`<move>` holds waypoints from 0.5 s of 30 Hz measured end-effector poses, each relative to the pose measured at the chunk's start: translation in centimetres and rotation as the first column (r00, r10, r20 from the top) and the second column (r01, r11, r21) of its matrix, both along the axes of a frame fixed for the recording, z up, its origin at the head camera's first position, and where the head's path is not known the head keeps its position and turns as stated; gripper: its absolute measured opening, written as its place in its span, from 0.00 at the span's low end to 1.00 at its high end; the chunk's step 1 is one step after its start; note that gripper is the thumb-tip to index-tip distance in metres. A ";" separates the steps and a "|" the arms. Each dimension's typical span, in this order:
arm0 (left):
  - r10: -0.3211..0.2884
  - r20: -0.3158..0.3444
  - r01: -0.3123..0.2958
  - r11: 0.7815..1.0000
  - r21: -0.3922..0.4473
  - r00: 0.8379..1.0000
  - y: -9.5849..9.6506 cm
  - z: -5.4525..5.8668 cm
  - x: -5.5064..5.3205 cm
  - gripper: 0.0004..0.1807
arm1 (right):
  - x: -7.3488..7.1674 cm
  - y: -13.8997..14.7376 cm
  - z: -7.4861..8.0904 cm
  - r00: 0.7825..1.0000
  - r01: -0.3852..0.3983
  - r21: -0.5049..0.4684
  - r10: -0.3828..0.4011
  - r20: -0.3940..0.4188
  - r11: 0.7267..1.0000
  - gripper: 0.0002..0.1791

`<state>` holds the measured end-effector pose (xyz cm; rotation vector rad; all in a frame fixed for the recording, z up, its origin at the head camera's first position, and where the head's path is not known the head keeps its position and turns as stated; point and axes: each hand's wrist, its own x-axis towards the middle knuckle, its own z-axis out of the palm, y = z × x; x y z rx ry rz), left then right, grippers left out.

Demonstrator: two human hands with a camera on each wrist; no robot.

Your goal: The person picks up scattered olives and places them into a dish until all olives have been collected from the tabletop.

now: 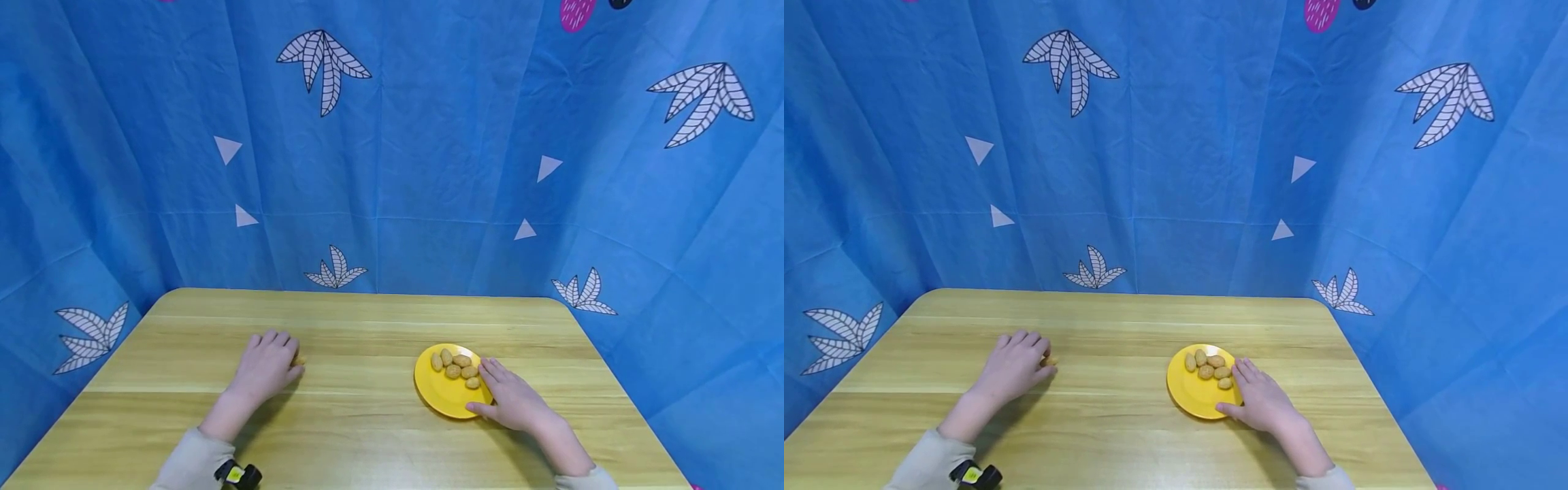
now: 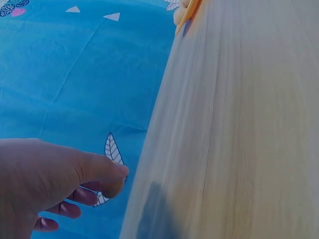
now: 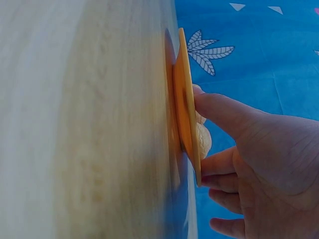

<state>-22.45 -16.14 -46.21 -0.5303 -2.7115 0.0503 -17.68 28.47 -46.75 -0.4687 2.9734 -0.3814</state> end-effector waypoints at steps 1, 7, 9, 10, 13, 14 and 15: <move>-0.005 -0.005 0.005 1.000 0.000 1.000 0.1 0.1 0.1 0.19 | 0.0 0.0 0.0 1.000 0.000 -0.001 0.000 0.000 1.000 0.47; -0.031 -0.022 0.031 1.000 0.003 0.999 1.0 0.4 0.5 0.18 | 0.0 0.0 -0.1 1.000 0.008 -0.009 -0.007 0.015 1.000 0.47; -0.044 -0.030 0.044 0.999 0.002 0.999 1.3 0.4 0.6 0.18 | 0.1 0.0 -0.1 1.000 0.012 -0.013 -0.011 0.018 1.000 0.47; -0.053 -0.041 0.053 0.999 -0.001 0.998 1.4 0.4 0.7 0.19 | 0.1 0.0 -0.1 1.000 0.013 -0.014 -0.013 0.018 1.000 0.47; -0.076 -0.072 0.075 0.997 -0.012 0.995 1.8 0.4 0.8 0.19 | 0.1 0.0 0.0 1.000 0.015 -0.016 -0.015 0.017 1.000 0.47; -0.086 -0.082 0.085 0.996 -0.012 0.993 1.9 0.4 0.9 0.19 | 0.1 0.0 0.0 1.000 0.015 -0.016 -0.015 0.017 1.000 0.47; -0.092 -0.089 0.092 0.996 -0.014 0.992 2.0 0.4 0.9 0.19 | 0.1 0.0 0.0 1.000 0.014 -0.015 -0.014 0.016 1.000 0.47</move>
